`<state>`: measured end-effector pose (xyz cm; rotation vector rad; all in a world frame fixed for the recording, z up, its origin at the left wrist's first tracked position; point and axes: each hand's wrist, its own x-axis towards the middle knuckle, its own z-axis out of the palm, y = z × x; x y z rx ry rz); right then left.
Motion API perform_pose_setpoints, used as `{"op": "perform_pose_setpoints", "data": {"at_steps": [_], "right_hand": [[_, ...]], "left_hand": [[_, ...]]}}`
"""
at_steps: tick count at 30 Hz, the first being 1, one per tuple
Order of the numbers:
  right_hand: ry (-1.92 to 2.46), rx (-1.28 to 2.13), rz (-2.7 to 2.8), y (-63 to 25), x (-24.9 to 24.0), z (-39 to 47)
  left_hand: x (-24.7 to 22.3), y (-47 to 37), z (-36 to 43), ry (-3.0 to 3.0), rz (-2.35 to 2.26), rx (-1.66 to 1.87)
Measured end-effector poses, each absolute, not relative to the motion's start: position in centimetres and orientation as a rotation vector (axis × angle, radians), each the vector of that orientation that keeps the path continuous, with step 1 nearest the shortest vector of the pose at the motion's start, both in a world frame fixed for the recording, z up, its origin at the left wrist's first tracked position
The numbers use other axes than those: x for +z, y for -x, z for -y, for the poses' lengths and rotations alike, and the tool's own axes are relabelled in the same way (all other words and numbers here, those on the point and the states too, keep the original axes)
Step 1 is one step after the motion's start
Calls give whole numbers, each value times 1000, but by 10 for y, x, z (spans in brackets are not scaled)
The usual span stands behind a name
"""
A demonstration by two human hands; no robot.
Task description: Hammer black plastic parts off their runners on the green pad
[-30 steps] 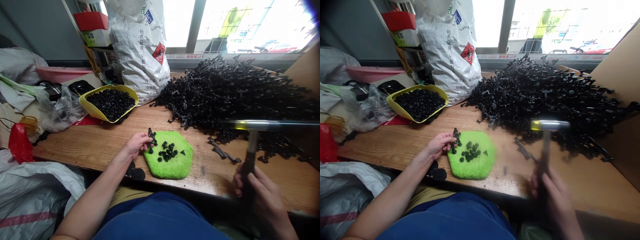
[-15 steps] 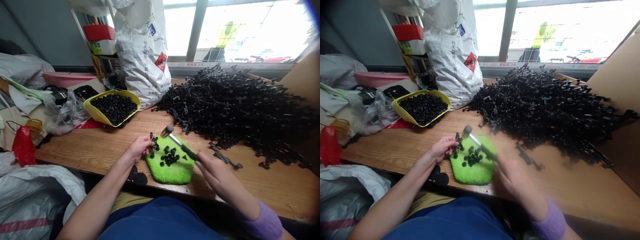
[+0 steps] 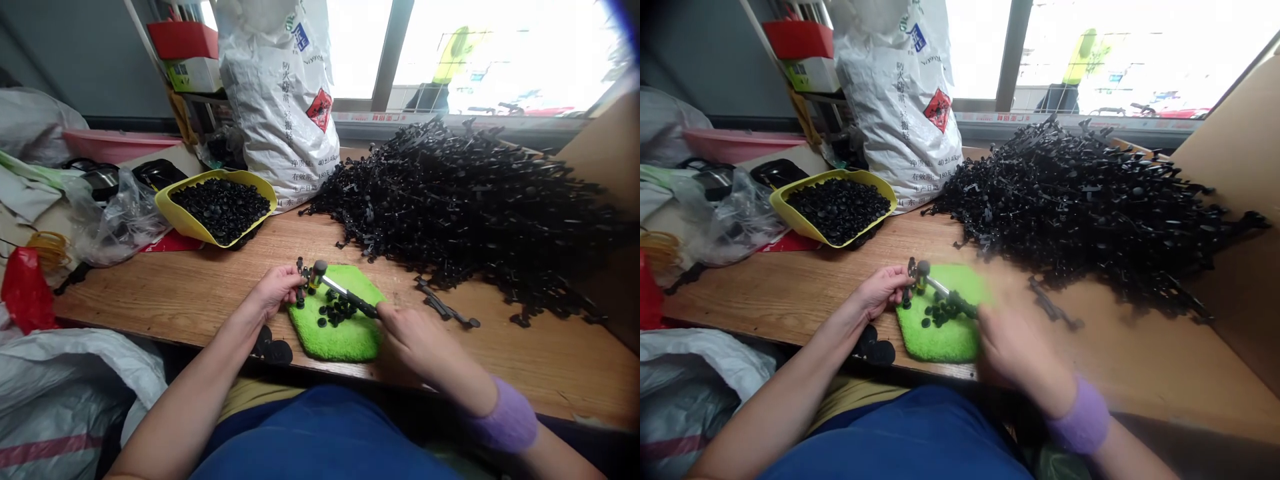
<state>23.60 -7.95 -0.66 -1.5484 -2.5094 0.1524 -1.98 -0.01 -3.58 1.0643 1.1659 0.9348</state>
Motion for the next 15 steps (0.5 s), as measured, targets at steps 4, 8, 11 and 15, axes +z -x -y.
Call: {"op": "perform_pose_setpoints", "data": {"at_steps": [4, 8, 11, 15], "right_hand": [[1542, 201, 2470, -233, -10, 78], [1587, 229, 2431, -238, -10, 79], [1490, 357, 2320, -250, -9, 87], [1452, 636, 2123, -271, -15, 105]], "left_hand": [[-36, 19, -2, -1080, -1175, 923], [-34, 20, -2, -1077, -1179, 916], [-30, 23, 10, -1043, -1158, 909], [-27, 28, 35, -1024, -1092, 829]]}}
